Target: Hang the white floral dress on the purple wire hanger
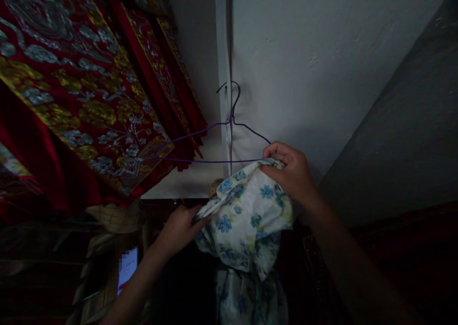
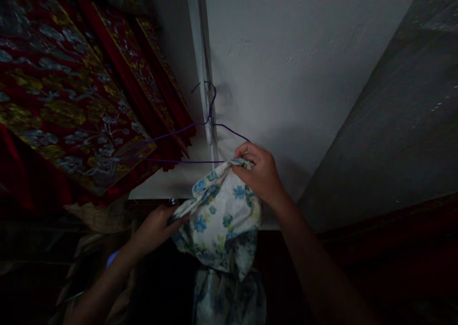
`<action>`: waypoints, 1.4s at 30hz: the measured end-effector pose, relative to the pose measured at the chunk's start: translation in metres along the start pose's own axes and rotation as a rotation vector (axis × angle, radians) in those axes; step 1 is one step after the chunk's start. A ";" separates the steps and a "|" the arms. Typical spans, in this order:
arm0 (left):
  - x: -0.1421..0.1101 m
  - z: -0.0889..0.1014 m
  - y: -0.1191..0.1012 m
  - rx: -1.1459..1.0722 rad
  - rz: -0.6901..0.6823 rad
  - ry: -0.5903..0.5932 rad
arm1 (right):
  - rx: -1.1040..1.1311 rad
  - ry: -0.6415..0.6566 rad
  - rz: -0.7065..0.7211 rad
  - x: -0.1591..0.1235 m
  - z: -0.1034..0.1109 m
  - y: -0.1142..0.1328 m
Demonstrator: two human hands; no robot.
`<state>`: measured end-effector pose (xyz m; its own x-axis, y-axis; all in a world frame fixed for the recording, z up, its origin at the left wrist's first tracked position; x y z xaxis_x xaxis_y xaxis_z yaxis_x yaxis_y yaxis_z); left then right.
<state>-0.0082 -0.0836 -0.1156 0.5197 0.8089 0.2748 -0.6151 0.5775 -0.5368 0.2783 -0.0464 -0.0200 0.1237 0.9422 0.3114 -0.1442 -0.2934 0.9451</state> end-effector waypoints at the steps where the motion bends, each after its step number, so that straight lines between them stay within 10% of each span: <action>1: -0.001 0.011 0.004 0.043 0.035 -0.024 | 0.018 -0.043 0.040 0.011 -0.007 -0.009; 6: -0.004 0.047 -0.007 0.014 0.034 -0.050 | 0.030 0.140 -0.043 0.050 -0.058 -0.074; 10: -0.017 0.042 -0.004 -0.050 0.096 0.101 | -0.029 0.149 -0.078 0.046 -0.039 -0.101; 14: -0.023 0.041 0.015 0.042 0.186 0.091 | -0.223 0.144 -0.037 0.020 0.017 -0.094; 21: 0.037 0.100 -0.016 0.353 -0.195 -0.331 | -0.365 0.085 0.046 -0.007 0.041 -0.071; 27: 0.064 0.101 -0.024 0.433 -0.198 -0.162 | -0.358 0.201 0.072 -0.018 0.025 -0.073; 34: 0.065 0.101 -0.025 0.188 -0.342 -0.259 | -0.280 0.145 0.103 -0.024 0.017 -0.073; 42: 0.098 0.126 -0.037 -0.170 -0.169 -0.109 | -0.290 0.201 0.096 -0.009 0.032 -0.077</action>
<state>-0.0096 -0.0119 0.0317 0.5339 0.7147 0.4519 -0.4116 0.6865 -0.5994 0.3193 -0.0374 -0.0928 -0.0956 0.9340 0.3443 -0.4217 -0.3513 0.8359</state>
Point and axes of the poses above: each hand's wrist, its own x-axis towards the middle knuckle, its own z-axis out of the back of the hand, y = z × x, the point moved 1 cm from there along x, towards the middle knuckle, and after that the axes turned 12 degrees about -z, right-handed, at the moved point
